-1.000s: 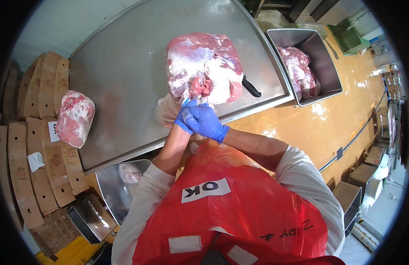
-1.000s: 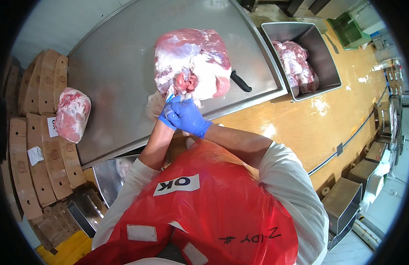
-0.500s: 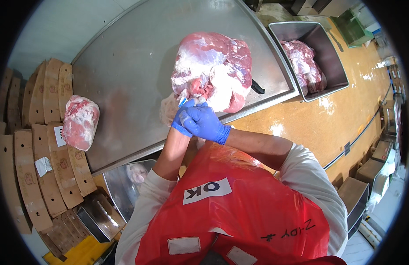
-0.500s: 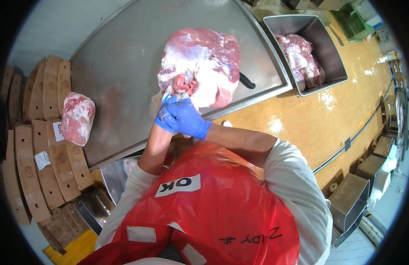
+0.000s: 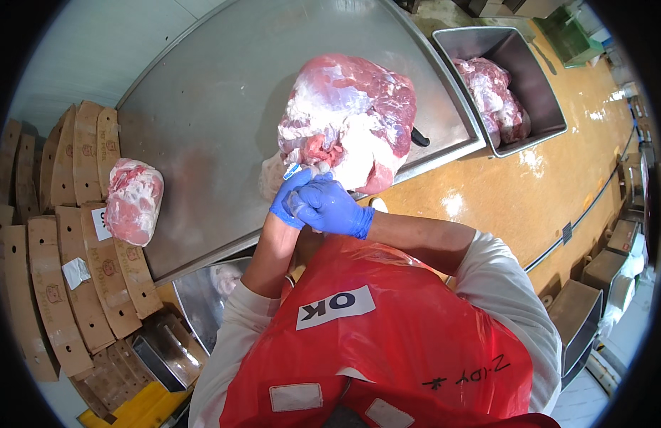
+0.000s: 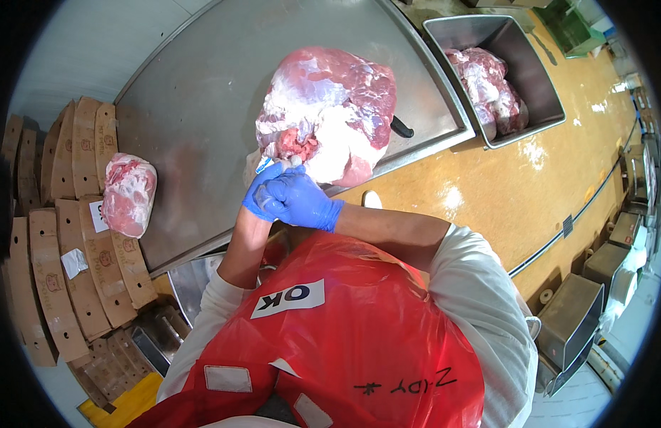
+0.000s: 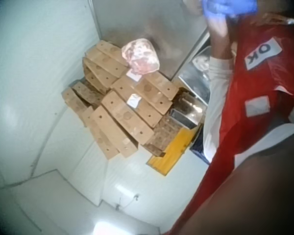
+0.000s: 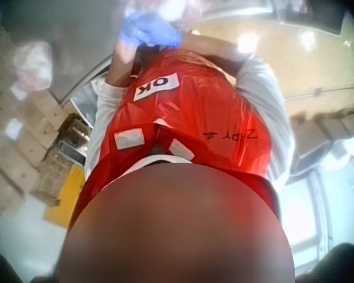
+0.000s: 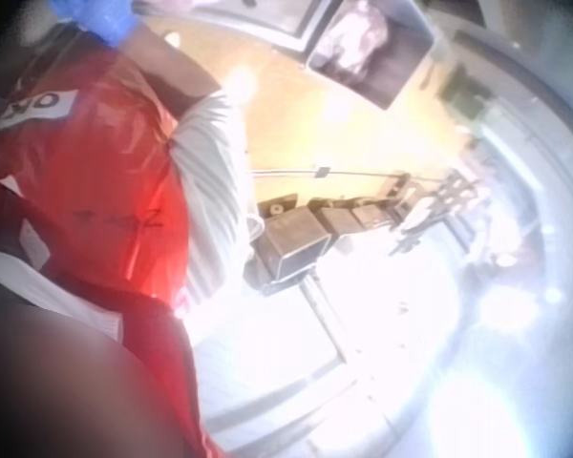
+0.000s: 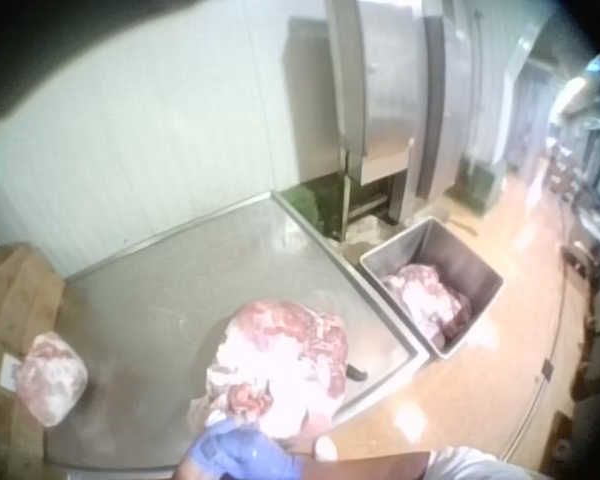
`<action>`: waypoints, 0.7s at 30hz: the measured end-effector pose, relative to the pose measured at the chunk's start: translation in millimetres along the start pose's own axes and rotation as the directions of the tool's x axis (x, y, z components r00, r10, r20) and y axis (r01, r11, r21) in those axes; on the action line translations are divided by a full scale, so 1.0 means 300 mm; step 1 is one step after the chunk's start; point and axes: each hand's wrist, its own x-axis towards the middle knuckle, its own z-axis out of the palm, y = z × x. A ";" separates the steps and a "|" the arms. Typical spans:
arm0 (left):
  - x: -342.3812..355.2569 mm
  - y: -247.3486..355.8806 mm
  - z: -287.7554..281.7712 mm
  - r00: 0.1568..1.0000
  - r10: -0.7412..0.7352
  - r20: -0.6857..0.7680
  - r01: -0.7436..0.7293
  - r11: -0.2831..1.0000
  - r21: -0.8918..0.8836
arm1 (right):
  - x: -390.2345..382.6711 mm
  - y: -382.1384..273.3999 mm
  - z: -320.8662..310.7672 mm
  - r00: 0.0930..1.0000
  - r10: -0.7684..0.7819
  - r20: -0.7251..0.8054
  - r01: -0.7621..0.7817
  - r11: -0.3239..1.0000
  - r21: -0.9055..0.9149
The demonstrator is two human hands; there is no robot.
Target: The person removes plastic wrap from large cuts of meat on a stainless steel table, then uses a knife to trim fat and connective tissue. Trimmed pieces are placed into a metal bin, and the trimmed meat is returned to the bin. The process is repeated for multiple cuts.
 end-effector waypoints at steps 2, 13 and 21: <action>0.018 -0.004 -0.039 0.997 -0.007 0.083 0.011 0.999 -0.050 | 0.015 -0.019 -0.009 0.999 -0.026 -0.038 0.027 0.999 0.027; 0.011 0.106 0.030 0.997 -0.064 -0.044 0.061 0.995 -0.075 | 0.140 -0.040 -0.029 0.986 -0.082 -0.147 0.092 0.994 0.063; -0.029 0.198 0.168 0.973 -0.003 -0.229 -0.004 1.000 -0.031 | 0.179 -0.026 -0.042 0.995 -0.089 0.053 0.091 0.995 -0.028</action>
